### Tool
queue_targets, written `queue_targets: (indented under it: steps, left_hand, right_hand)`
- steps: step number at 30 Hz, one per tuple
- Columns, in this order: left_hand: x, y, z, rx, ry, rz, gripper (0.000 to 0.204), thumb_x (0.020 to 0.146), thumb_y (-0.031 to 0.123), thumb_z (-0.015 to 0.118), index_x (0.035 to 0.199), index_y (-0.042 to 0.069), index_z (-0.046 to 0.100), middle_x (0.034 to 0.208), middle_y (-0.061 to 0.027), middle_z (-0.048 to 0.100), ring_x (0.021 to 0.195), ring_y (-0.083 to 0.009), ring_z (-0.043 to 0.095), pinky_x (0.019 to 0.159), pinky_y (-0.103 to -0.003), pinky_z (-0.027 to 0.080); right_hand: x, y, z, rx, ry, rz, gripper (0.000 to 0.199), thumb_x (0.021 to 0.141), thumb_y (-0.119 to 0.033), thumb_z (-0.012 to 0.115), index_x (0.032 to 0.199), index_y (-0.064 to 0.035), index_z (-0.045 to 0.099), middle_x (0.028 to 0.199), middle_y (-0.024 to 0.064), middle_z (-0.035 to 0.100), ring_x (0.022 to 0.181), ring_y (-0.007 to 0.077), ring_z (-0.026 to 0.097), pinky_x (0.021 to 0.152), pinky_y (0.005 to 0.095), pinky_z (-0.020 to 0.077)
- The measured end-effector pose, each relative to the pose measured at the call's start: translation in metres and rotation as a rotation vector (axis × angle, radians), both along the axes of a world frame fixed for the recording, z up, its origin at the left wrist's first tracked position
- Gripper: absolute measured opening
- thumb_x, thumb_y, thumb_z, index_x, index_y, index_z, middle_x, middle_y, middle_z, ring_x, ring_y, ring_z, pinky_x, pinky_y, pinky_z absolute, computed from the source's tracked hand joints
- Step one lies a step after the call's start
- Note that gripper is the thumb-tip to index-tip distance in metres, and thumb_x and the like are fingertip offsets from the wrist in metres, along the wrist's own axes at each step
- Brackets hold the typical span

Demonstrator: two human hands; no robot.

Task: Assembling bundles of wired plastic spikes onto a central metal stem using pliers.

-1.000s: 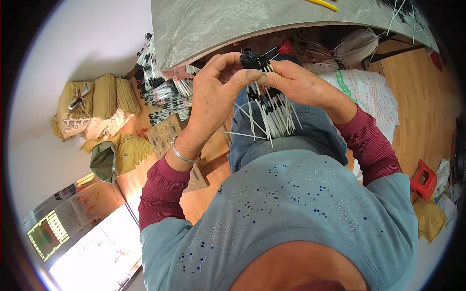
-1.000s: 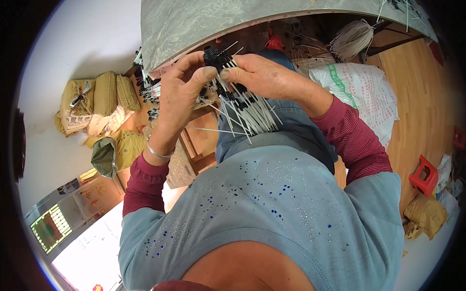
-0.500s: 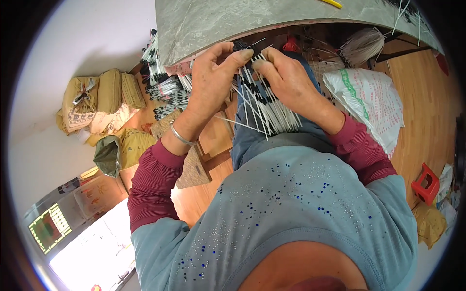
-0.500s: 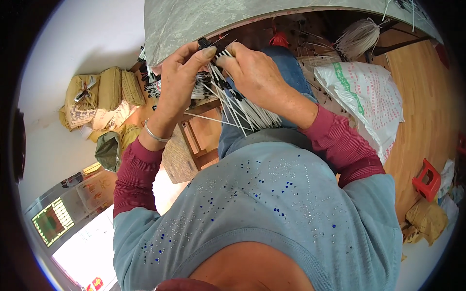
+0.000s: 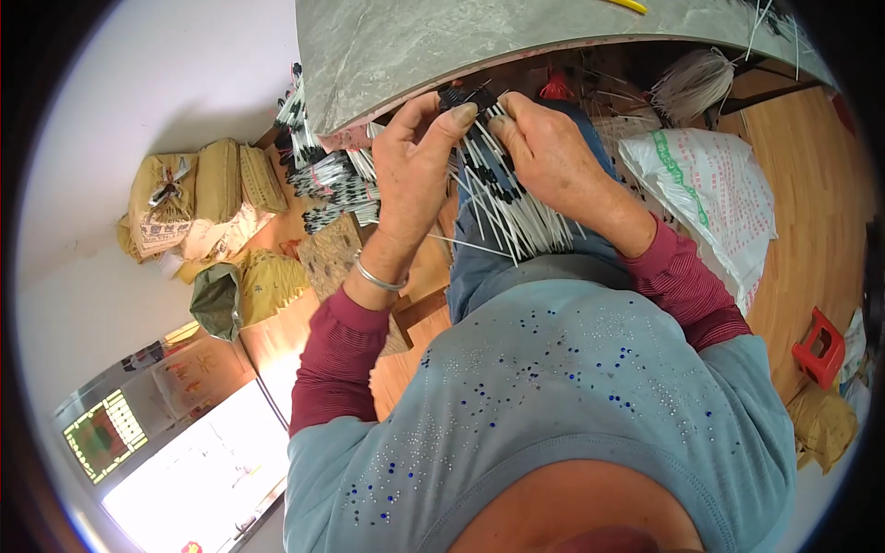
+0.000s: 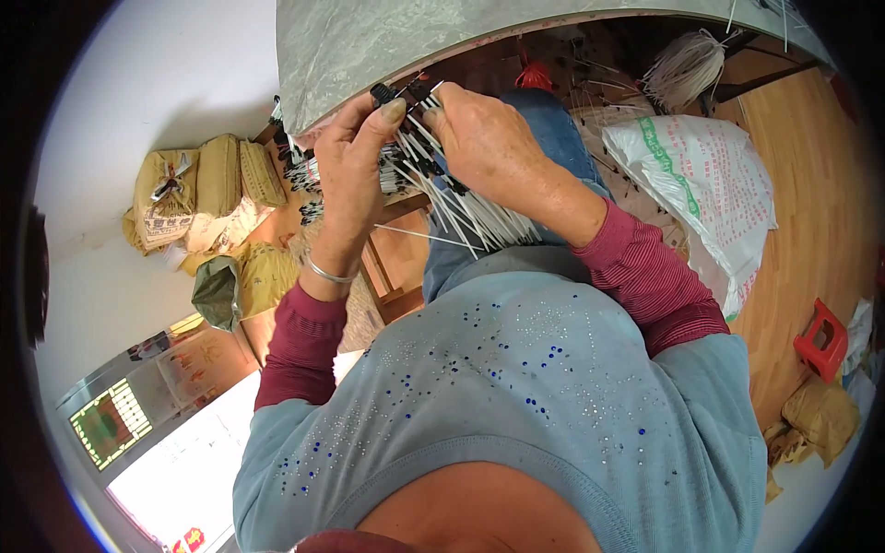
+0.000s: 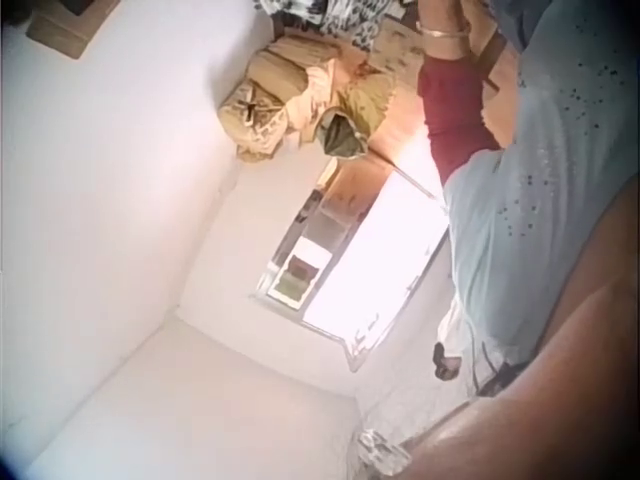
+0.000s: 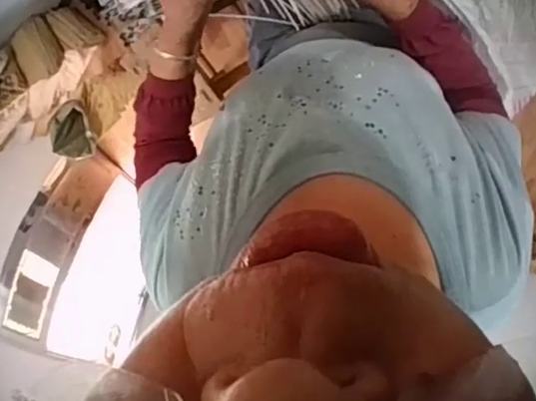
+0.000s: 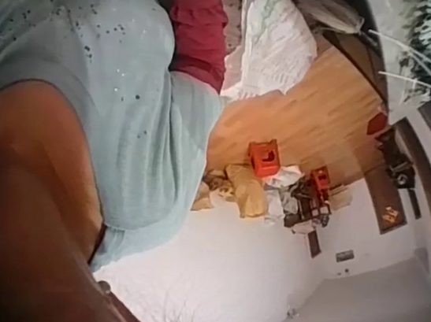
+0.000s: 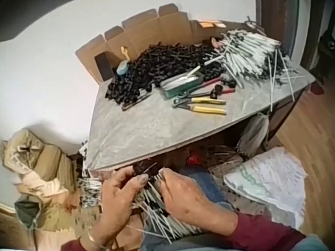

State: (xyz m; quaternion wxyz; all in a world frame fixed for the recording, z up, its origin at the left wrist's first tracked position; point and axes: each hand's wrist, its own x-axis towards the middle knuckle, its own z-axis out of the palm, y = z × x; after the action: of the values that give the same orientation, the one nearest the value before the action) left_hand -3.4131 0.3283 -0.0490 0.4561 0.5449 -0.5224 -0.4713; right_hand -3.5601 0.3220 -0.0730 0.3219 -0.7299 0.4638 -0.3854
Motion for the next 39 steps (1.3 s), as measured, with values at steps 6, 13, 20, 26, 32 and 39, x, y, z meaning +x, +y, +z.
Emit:
queue_targets:
  steps: [6, 13, 20, 26, 32, 39]
  left_hand:
    - [-0.004, 0.004, -0.009, -0.091, 0.190, 0.012, 0.025, 0.076, 0.016, 0.060, 0.092, -0.002, 0.057, 0.075, 0.0018, 0.055, 0.067, -0.0032, 0.046, 0.061, -0.016, 0.037]
    - [-0.003, 0.003, -0.006, -0.107, 0.244, -0.083, 0.028, 0.077, 0.018, 0.060, 0.097, -0.002, 0.056, 0.079, 0.0010, 0.056, 0.070, -0.0040, 0.047, 0.064, -0.016, 0.038]
    - [-0.009, 0.007, 0.000, -0.098, 0.127, -0.064, 0.029, 0.078, 0.020, 0.059, 0.096, -0.002, 0.056, 0.082, 0.0002, 0.055, 0.073, -0.0059, 0.047, 0.066, -0.019, 0.038]
    - [-0.015, 0.011, 0.002, -0.187, -0.117, 0.019, 0.032, 0.078, 0.023, 0.058, 0.092, -0.005, 0.054, 0.075, -0.0032, 0.052, 0.069, -0.0106, 0.047, 0.063, -0.024, 0.038]
    - [-0.029, 0.018, -0.001, -0.339, -0.321, 0.167, 0.030, 0.078, 0.022, 0.057, 0.090, -0.006, 0.053, 0.072, -0.0054, 0.048, 0.067, -0.0127, 0.046, 0.062, -0.025, 0.038]
    - [-0.023, 0.019, 0.008, -0.238, -0.137, 0.053, 0.028, 0.079, 0.020, 0.057, 0.090, -0.005, 0.053, 0.071, -0.0043, 0.047, 0.066, -0.0116, 0.044, 0.061, -0.023, 0.037]
  right_hand:
    - [0.000, 0.000, 0.000, -0.048, -0.023, 0.042, 0.016, 0.081, -0.013, 0.046, 0.075, 0.0007, 0.040, 0.063, 0.0210, 0.048, 0.062, 0.0388, 0.049, 0.052, 0.0438, 0.0374]
    - [-0.005, 0.008, 0.010, -0.132, -0.015, 0.052, 0.011, 0.079, -0.008, 0.047, 0.076, 0.0001, 0.040, 0.064, 0.0190, 0.047, 0.062, 0.0377, 0.048, 0.051, 0.0422, 0.0382]
    - [-0.008, 0.017, 0.015, -0.165, -0.002, 0.006, 0.009, 0.078, -0.004, 0.047, 0.083, 0.0015, 0.042, 0.072, 0.0196, 0.046, 0.066, 0.0387, 0.047, 0.055, 0.0411, 0.0378]
    - [-0.007, 0.017, 0.019, -0.197, 0.098, -0.023, 0.009, 0.077, -0.005, 0.047, 0.077, 0.0008, 0.041, 0.069, 0.0174, 0.048, 0.063, 0.0359, 0.050, 0.052, 0.0410, 0.0402]
    - [-0.003, 0.022, 0.022, -0.165, 0.040, -0.015, 0.008, 0.077, -0.005, 0.046, 0.076, 0.0011, 0.041, 0.067, 0.0179, 0.047, 0.062, 0.0366, 0.049, 0.051, 0.0410, 0.0394]
    - [-0.011, 0.012, 0.018, -0.167, 0.002, 0.041, 0.007, 0.076, -0.004, 0.046, 0.072, 0.0007, 0.042, 0.065, 0.0194, 0.046, 0.062, 0.0374, 0.048, 0.050, 0.0416, 0.0373]
